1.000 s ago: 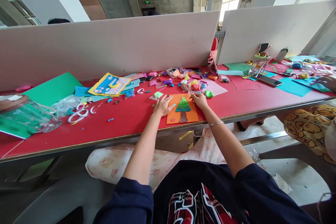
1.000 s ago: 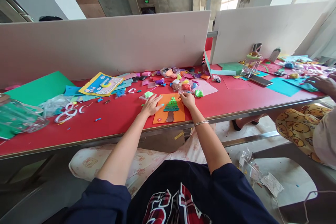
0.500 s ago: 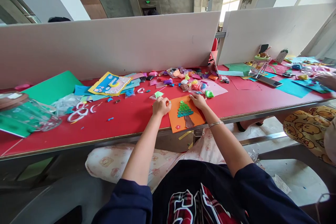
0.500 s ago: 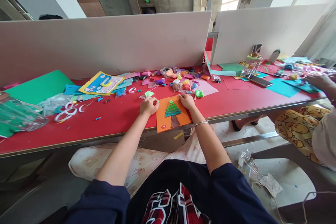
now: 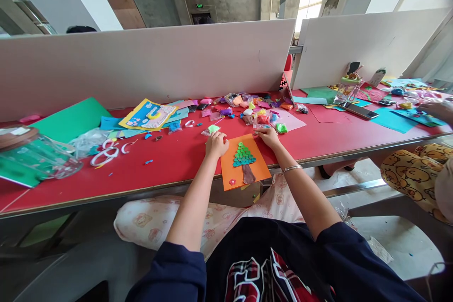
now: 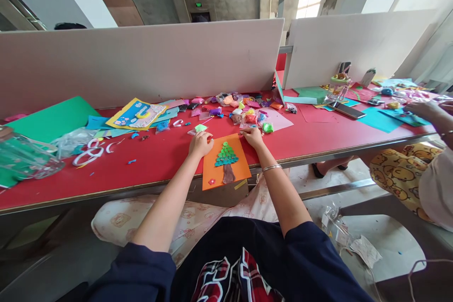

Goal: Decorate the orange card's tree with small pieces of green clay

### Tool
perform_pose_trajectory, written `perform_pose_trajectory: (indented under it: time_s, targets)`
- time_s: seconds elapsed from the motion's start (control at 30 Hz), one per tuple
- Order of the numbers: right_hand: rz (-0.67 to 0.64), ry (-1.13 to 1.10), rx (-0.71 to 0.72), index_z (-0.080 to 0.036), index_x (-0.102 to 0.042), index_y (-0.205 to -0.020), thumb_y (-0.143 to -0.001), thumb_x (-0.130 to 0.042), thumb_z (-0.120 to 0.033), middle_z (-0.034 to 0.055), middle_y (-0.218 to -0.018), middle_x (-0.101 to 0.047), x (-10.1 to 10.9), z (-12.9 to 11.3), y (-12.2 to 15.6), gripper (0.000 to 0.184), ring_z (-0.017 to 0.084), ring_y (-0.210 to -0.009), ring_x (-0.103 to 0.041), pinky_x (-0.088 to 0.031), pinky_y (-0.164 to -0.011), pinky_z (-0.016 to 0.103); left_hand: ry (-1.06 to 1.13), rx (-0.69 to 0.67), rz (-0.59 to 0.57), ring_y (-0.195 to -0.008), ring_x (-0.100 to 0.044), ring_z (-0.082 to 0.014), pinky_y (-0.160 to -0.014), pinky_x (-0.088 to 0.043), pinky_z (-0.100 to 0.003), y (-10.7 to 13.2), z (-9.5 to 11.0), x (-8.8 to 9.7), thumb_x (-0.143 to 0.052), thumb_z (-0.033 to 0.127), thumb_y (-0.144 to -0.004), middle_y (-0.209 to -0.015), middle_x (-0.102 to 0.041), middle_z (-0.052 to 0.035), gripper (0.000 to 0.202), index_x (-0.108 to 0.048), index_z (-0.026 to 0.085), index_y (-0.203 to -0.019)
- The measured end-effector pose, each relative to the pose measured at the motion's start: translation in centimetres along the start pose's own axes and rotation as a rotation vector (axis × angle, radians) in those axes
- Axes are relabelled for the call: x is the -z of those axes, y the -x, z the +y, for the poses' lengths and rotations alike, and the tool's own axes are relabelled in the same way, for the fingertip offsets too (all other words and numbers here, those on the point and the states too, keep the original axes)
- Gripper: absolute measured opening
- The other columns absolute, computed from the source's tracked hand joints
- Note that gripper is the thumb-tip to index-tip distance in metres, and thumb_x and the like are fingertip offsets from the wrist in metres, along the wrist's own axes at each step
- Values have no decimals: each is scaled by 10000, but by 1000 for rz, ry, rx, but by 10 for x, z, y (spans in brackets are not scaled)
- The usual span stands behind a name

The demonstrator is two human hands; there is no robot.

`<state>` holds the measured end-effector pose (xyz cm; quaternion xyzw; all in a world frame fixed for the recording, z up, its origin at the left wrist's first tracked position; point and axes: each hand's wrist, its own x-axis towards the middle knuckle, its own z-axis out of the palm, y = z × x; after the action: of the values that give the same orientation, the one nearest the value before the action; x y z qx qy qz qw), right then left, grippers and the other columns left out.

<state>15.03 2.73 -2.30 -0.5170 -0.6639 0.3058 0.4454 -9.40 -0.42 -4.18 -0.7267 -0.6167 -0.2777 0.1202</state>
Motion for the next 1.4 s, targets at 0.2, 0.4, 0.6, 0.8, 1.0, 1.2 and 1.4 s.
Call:
perform_pose_trajectory:
  time_s: [0.2, 0.4, 0.6, 0.8, 1.0, 1.2, 1.4]
  targets:
    - [28, 15, -15, -152, -794, -823, -745, -680, -221, 70, -789, -762, -1, 4, -4, 154, 234, -797, -684, -502, -718, 299, -5, 2, 1, -1042, -600, -290, -955, -481, -411, 0, 0, 0, -529, 165, -787, -991, -686, -119, 193, -686, 167, -900]
    - [-40, -12, -30, -150, -764, -678, -767, -680, -341, 69, -643, -721, 0, 3, 0, 227, 196, -654, -652, -478, -628, 271, -6, -6, 23, -992, -605, -295, -899, -496, -419, 0, 1, 2, -537, 148, -776, -944, -680, -116, 171, -676, 171, -873]
    - [-142, -37, 99, -131, -656, -566, -735, -637, -595, 29, -485, -556, -7, -3, 3, 494, 107, -481, -430, -329, -504, 254, 40, -244, 236, -1002, -585, -274, -937, -454, -426, 3, 19, 14, -538, 247, -870, -1018, -655, -118, 200, -656, 179, -1018]
    - [-340, -124, 177, -141, -522, -522, -639, -601, -757, -40, -479, -338, -25, -18, -4, 631, 68, -512, -254, -213, -483, 252, 33, -360, 191, -1000, -591, -255, -865, -461, -392, -2, 36, 9, -546, 275, -904, -1030, -668, -113, 224, -671, 186, -1066]
    - [-458, -189, 131, -123, -607, -639, -639, -645, -692, 0, -588, -510, -31, -26, -2, 570, 90, -573, -376, -332, -524, 239, 74, -225, 95, -993, -586, -242, -876, -463, -379, -6, 37, 11, -549, 242, -898, -1029, -673, -98, 245, -694, 213, -1093]
    - [-392, -165, 106, -131, -603, -638, -676, -641, -639, 14, -608, -569, -39, -21, -1, 510, 98, -574, -418, -377, -541, 240, 70, -213, 61, -990, -576, -260, -913, -457, -395, -3, 39, 16, -596, 291, -870, -1003, -656, -108, 257, -700, 201, -1087]
    - [-403, -122, 135, -133, -600, -622, -720, -603, -595, -1, -584, -539, -42, -16, -5, 473, 98, -561, -412, -370, -535, 237, 70, -191, 39, -958, -576, -254, -884, -468, -380, -2, 38, 17, -583, 276, -886, -964, -655, -104, 222, -707, 196, -1053]
